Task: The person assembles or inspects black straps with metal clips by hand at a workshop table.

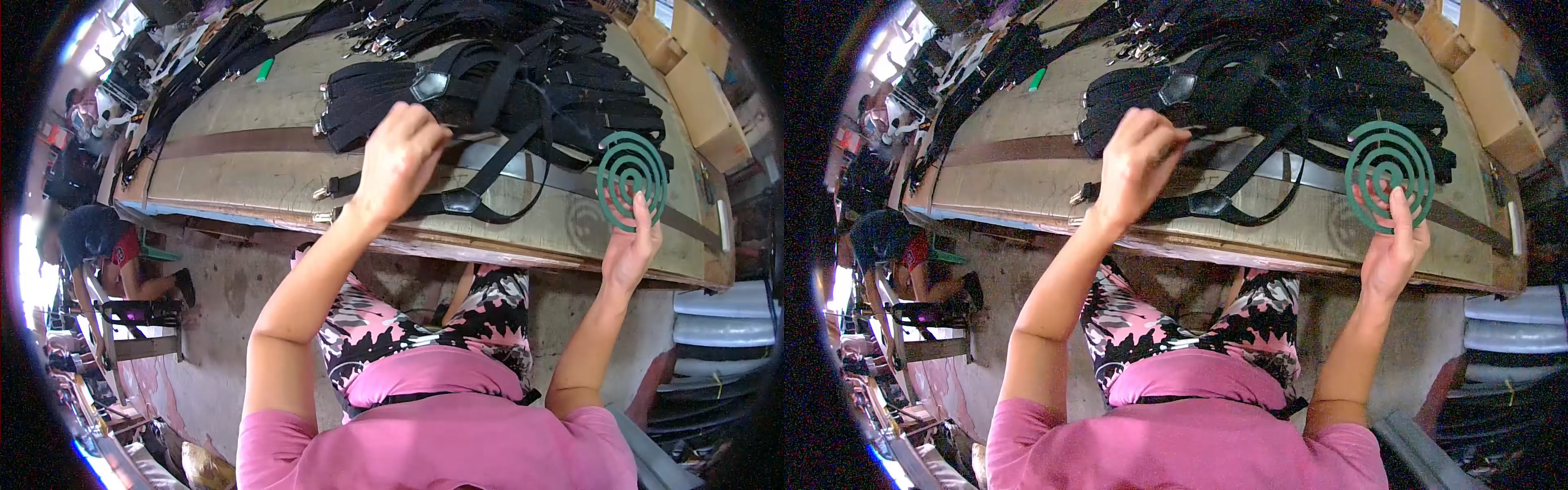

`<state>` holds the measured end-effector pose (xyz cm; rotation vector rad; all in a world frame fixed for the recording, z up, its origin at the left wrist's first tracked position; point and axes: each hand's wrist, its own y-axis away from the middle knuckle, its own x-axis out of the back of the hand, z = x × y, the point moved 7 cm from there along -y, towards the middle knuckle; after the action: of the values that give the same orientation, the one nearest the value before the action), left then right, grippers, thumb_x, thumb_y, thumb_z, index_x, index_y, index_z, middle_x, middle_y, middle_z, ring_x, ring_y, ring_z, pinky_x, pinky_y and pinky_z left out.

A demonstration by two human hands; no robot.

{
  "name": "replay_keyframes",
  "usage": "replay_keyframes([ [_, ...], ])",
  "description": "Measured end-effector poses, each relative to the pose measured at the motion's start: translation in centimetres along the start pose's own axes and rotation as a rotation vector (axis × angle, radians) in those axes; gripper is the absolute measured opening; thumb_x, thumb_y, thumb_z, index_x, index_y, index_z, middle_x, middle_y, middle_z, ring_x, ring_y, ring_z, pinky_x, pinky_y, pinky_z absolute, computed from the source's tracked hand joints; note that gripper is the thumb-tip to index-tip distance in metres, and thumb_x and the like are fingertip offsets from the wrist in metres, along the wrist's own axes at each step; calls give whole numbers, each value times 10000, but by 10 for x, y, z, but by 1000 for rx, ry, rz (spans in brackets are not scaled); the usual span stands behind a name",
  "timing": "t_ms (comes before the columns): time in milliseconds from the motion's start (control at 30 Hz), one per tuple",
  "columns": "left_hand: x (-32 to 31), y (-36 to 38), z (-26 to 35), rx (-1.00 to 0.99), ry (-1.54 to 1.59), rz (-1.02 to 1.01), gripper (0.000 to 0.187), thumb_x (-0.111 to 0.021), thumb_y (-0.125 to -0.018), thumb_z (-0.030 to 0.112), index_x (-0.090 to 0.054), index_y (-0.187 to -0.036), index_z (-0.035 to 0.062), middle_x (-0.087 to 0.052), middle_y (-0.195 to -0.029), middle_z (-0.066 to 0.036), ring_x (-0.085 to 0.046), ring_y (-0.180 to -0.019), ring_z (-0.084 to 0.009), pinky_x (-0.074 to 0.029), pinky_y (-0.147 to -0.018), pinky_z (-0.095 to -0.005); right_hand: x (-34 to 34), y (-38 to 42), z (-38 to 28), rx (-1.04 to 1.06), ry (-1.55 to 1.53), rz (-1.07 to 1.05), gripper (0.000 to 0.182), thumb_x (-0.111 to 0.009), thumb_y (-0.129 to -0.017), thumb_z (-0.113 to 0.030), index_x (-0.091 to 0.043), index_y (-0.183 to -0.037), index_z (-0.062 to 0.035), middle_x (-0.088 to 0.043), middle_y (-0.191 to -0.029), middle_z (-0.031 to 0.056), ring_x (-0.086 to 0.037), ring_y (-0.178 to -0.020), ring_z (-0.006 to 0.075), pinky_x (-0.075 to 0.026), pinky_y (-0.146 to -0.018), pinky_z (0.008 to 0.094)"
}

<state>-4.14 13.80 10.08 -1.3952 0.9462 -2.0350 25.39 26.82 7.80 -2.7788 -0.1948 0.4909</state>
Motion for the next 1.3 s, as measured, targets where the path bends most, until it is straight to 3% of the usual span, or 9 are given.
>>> replay_keyframes([
  [167,-16,45,30,-127,-5,-141,370,-697,-647,-19,-680,-1013,28,-580,-894,-87,-565,-790,-277,-492,-647,-372,-20,10,-3,8,4,-33,286,-619,-951,-168,-602,-1143,43,-666,-1079,172,-679,-975,296,-566,-883,473],
  [367,-17,71,37,38,155,-204,331,-673,-726,-16,-649,-1055,-30,-578,-963,-116,-582,-874,-302,-515,-752,-380,-74,42,30,-143,1,-284,211,-557,-985,-91,-601,-1112,71,-664,-1080,190,-696,-975,364,-602,-839,459],
  [400,-17,73,38,43,153,-202,331,-673,-726,-16,-649,-1055,-30,-578,-963,-116,-582,-874,-302,-515,-752,-380,-81,46,33,-97,73,-326,186,-548,-990,-70,-612,-1093,71,-665,-1082,184,-696,-971,348,-605,-853,475],
  [467,-17,79,30,198,240,-142,337,-701,-768,-44,-666,-1101,-8,-623,-1002,-125,-618,-880,-298,-528,-762,-370,-94,57,41,-143,-19,-352,191,-599,-980,-80,-636,-1124,39,-695,-1071,119,-687,-998,224,-537,-880,305],
  [733,-19,87,9,513,428,-87,221,-731,-794,-23,-655,-1000,0,-670,-968,-149,-674,-913,-211,-542,-750,-318,-113,74,56,41,299,-455,179,-597,-981,-83,-672,-1087,41,-698,-1005,113,-657,-872,128,-522,-745,277],
  [833,-12,82,15,386,300,-54,307,-758,-774,-15,-645,-1059,5,-629,-1025,-122,-648,-856,-179,-540,-694,-286,-109,74,52,52,326,-452,178,-590,-981,-71,-659,-1089,51,-694,-1003,127,-666,-866,154,-534,-749,289],
  [933,-1,77,8,533,414,28,445,-788,-738,-15,-638,-1155,21,-553,-1117,-101,-613,-811,-157,-523,-655,-249,-108,76,53,31,307,-460,176,-580,-983,-62,-649,-1096,53,-687,-1023,134,-670,-861,166,-541,-755,285],
  [1067,-5,78,0,572,418,-164,569,-812,-713,-3,-635,-1250,61,-509,-1189,-91,-606,-813,-123,-511,-639,-230,-110,80,51,41,340,-472,166,-586,-973,-63,-649,-1074,52,-673,-1025,144,-662,-882,212,-522,-777,313],
  [1300,-7,77,4,376,275,-99,160,-725,-823,22,-682,-973,-12,-643,-919,-113,-647,-770,-207,-514,-664,-315,-121,86,39,183,461,-561,145,-604,-931,-44,-652,-1029,52,-631,-1077,189,-626,-959,313,-490,-850,371],
])
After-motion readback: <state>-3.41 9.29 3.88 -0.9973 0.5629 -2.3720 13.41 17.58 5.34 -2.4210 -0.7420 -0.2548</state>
